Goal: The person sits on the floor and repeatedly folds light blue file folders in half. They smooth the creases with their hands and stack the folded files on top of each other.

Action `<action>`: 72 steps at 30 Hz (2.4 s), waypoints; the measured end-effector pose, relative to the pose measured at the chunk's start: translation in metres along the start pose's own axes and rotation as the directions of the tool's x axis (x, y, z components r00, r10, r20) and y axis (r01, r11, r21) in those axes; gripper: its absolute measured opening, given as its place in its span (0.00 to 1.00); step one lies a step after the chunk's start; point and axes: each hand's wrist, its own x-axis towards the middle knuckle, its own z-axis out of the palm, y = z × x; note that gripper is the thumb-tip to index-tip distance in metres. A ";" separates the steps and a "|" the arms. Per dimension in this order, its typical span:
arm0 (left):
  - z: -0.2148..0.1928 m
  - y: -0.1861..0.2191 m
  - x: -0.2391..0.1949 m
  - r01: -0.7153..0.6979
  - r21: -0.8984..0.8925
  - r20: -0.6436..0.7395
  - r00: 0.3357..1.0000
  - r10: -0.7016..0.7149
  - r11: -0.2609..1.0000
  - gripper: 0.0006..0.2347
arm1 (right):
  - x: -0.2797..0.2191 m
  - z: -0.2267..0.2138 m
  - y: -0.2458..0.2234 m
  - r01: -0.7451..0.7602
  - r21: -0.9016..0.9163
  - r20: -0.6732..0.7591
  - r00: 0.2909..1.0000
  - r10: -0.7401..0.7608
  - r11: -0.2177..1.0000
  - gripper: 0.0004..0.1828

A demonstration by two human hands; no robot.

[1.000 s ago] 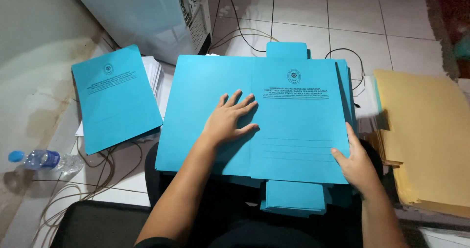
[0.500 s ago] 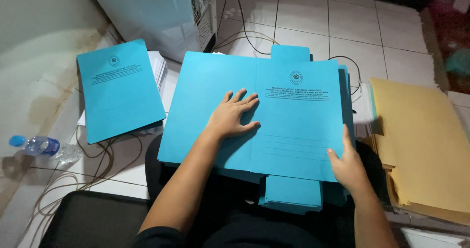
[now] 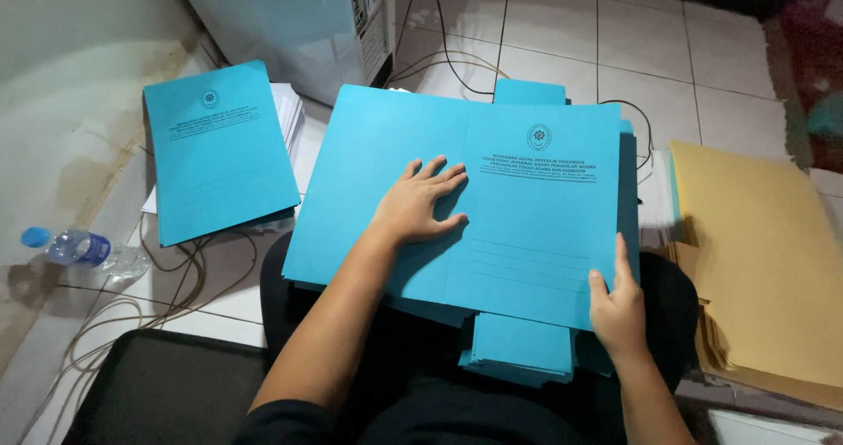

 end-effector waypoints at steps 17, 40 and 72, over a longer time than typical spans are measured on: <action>-0.005 -0.006 -0.007 0.013 -0.002 0.013 1.000 -0.013 1.000 0.31 | 0.069 -0.013 0.022 -0.444 0.021 0.208 0.878 0.431 0.896 0.56; -0.017 -0.003 -0.021 0.017 0.021 -0.057 0.998 -0.016 1.000 0.29 | 0.109 -0.011 0.051 -0.363 -0.067 0.274 0.889 0.366 0.930 0.40; -0.001 -0.005 -0.017 0.039 0.051 -0.091 0.995 -0.034 0.998 0.26 | 0.020 -0.012 -0.031 -0.008 -0.236 0.017 1.000 0.013 0.972 0.27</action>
